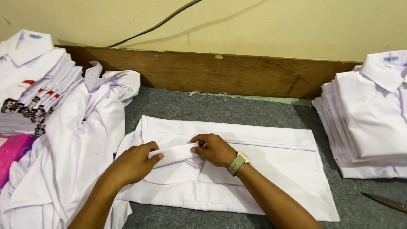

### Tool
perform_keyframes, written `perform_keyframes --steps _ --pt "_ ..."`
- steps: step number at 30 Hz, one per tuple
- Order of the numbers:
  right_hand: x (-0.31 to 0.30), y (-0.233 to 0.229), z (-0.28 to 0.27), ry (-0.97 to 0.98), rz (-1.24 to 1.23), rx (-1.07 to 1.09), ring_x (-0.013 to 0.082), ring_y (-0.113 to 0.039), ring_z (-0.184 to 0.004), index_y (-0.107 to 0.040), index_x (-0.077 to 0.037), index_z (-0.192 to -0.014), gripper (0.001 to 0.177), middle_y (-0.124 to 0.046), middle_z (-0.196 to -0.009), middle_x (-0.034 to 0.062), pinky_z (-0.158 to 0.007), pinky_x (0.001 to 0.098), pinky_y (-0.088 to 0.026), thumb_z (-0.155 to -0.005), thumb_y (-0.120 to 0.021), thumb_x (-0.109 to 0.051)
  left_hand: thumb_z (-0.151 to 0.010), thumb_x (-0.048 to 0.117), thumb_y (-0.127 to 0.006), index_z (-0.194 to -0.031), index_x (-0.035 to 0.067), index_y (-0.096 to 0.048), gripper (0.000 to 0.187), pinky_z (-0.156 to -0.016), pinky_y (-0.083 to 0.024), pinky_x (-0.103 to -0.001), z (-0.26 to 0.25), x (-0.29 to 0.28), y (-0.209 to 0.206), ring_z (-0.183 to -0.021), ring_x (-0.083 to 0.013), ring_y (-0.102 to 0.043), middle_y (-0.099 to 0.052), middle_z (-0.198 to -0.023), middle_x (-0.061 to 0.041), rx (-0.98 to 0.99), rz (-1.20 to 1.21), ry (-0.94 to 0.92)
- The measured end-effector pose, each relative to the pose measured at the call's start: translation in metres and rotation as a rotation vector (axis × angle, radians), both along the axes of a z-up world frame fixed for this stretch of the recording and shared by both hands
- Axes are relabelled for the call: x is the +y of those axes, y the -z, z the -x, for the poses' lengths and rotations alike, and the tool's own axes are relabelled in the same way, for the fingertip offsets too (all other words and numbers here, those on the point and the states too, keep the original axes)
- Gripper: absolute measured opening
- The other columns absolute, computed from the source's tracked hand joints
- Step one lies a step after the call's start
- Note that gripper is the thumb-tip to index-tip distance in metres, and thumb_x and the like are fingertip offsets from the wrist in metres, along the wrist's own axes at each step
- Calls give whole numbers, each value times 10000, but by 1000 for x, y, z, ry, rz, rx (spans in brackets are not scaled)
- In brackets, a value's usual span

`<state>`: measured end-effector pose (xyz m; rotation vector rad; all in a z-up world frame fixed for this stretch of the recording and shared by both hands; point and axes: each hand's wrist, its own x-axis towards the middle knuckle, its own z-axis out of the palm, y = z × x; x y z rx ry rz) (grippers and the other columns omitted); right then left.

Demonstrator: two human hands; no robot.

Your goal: Folding white shirts and stacking them neatly on a work table.

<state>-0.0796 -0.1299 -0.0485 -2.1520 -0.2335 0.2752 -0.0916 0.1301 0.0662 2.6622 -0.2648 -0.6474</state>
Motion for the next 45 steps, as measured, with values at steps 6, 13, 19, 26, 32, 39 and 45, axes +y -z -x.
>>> perform_keyframes --steps 6,13,19,26,32,39,45 --pt "3 -18 7 70 54 66 238 -700 -754 -715 -107 -1202 259 -769 -860 91 -702 338 -547 -970 -643 -197 -977 265 -578 -1194 108 -720 303 -804 -536 -386 -6 9 13 -808 -276 -735 -800 -788 -113 46 73 -63" --pt "18 -30 22 107 312 -43 347 -716 -1033 -644 -102 -1233 309 -707 -1046 106 -882 477 -582 -959 -649 -245 -953 270 -620 -1148 142 -718 253 -745 -546 -372 -9 19 28 -796 -250 -775 -828 -812 -56 -33 -29 -94" --pt "18 -29 28 107 344 -82 377 -711 -1047 -608 -101 -1259 312 -681 -1064 116 -878 508 -582 -1006 -588 -283 -926 282 -650 -1284 137 -642 386 -915 -560 -471 1 11 27 -1034 -322 -756 -816 -991 -83 -139 -81 -64" --pt "29 -11 39 -38 418 -574 398 -546 -1292 -571 -62 -1352 398 -587 -1336 185 -1033 497 -478 -991 -603 -223 -1065 331 -412 -1534 95 -459 527 -1182 -304 -576 -23 3 40 -1503 -385 -357 -471 -1573 -146 -446 -119 53" --pt "28 -26 42 -141 497 -489 437 -416 -1435 -470 -18 -1484 521 -460 -1516 261 -1172 573 -330 -1067 -465 -331 -1079 392 -350 -1560 82 -442 579 -1150 -360 -603 -67 12 60 -1473 -420 -402 -445 -1607 -146 -401 -180 8" --pt "-85 -18 -9 199 482 -469 414 -682 -1162 -699 -72 -1269 335 -736 -1209 182 -986 544 -524 -947 -612 -102 -938 486 -552 -1195 51 -773 552 -929 -538 -547 -173 58 108 -1163 -477 -678 -760 -1145 -265 -205 100 -233" --pt "-191 -2 15 361 843 -193 362 -687 -1153 -730 -216 -1186 293 -723 -1165 74 -943 526 -566 -960 -619 -364 -925 296 -589 -1091 21 -790 378 -806 -548 -530 -193 66 134 -1012 -480 -723 -764 -990 -301 -212 230 -237"
